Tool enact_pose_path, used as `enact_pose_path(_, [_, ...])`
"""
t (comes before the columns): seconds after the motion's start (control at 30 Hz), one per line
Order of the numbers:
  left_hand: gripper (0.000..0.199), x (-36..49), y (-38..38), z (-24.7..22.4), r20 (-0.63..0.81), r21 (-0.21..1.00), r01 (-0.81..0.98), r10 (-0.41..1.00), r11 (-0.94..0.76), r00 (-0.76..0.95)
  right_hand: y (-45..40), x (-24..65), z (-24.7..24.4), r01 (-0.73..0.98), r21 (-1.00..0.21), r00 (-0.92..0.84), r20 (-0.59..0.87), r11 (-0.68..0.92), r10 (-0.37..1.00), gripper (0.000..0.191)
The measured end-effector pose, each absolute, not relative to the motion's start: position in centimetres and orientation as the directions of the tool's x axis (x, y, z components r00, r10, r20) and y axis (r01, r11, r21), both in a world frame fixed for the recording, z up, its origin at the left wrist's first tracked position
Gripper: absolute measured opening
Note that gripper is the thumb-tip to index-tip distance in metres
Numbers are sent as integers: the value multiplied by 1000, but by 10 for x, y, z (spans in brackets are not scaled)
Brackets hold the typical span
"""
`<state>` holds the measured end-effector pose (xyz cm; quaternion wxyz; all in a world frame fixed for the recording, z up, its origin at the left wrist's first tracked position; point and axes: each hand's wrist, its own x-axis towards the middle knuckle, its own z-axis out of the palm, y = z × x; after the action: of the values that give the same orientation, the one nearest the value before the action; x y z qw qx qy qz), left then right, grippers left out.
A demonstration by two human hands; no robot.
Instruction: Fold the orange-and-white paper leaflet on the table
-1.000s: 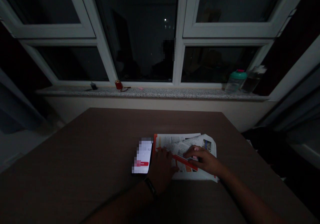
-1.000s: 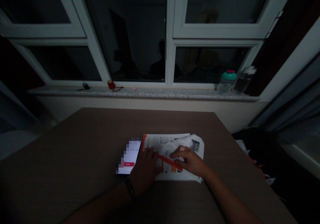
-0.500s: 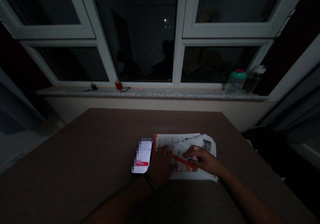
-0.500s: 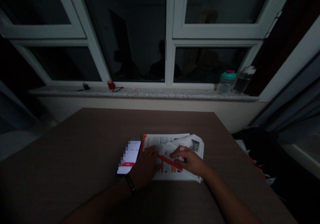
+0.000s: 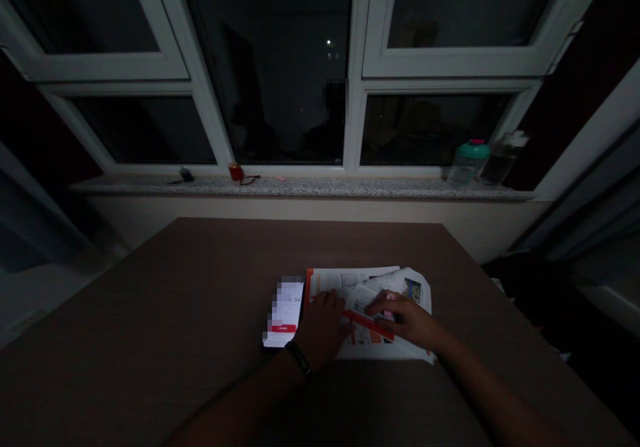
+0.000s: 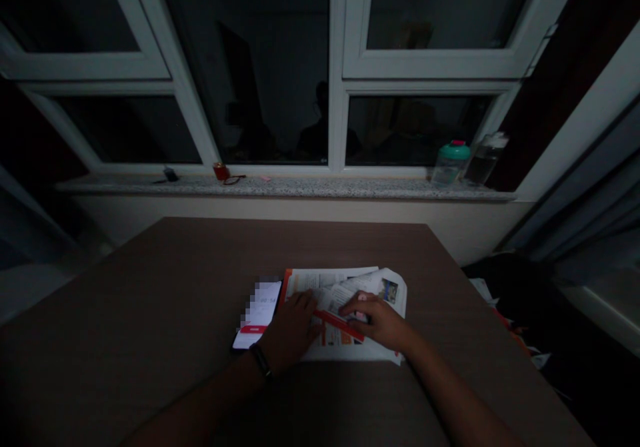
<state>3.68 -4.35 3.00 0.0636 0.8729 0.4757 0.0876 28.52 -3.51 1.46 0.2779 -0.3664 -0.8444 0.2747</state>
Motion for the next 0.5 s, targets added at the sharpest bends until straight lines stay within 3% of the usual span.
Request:
enact_pose_path(0.13, [33,42,-42,33,82,157,830,844,-536,530,-36,284,16,471,-669,-576,262,576,775,22])
enact_pose_path(0.5, [61,45,-45,26,85,144,840,853,-523,516,-35,285,14,473,-671,-573,259,571,778,21])
